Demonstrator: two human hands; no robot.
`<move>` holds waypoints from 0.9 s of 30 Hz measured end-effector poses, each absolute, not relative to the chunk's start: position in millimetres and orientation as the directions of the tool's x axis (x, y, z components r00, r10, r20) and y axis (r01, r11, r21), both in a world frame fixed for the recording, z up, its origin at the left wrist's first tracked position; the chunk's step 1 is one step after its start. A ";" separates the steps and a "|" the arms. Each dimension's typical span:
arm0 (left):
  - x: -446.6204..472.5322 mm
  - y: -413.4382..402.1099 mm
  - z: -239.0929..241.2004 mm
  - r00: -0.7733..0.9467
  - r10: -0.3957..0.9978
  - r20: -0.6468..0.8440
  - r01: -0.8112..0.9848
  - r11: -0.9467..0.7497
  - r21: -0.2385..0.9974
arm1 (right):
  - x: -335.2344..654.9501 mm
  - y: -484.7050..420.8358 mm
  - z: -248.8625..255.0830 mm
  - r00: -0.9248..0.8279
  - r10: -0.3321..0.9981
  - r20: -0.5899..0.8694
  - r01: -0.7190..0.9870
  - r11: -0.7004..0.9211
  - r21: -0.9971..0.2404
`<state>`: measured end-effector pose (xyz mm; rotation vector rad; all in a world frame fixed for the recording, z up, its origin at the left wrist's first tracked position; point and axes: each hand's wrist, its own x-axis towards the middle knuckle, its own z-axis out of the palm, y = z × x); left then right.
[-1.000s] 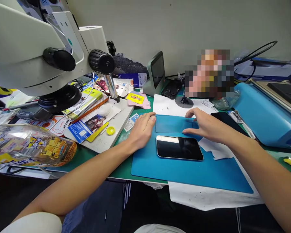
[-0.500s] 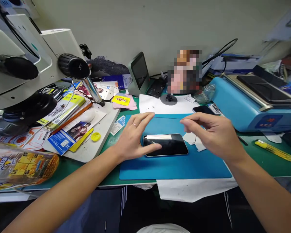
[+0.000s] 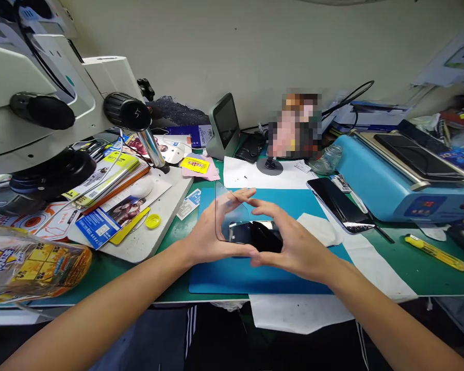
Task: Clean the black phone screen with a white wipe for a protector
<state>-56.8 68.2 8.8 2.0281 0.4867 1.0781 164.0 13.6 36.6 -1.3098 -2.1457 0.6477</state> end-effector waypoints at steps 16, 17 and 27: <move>-61.7 76.5 5.9 0.680 0.620 0.392 0.344 -0.742 0.576 | 259.8 14.7 19.4 -0.498 0.861 0.100 0.726 0.477 -0.496; -61.4 75.8 7.5 0.720 0.596 0.354 0.368 -0.761 0.534 | 261.2 17.1 18.0 -0.533 0.842 0.080 0.714 0.499 -0.490; -68.2 80.9 13.8 0.854 0.500 0.143 0.422 -0.827 0.373 | 257.0 24.7 -5.2 -0.598 0.782 0.176 0.638 0.597 -0.486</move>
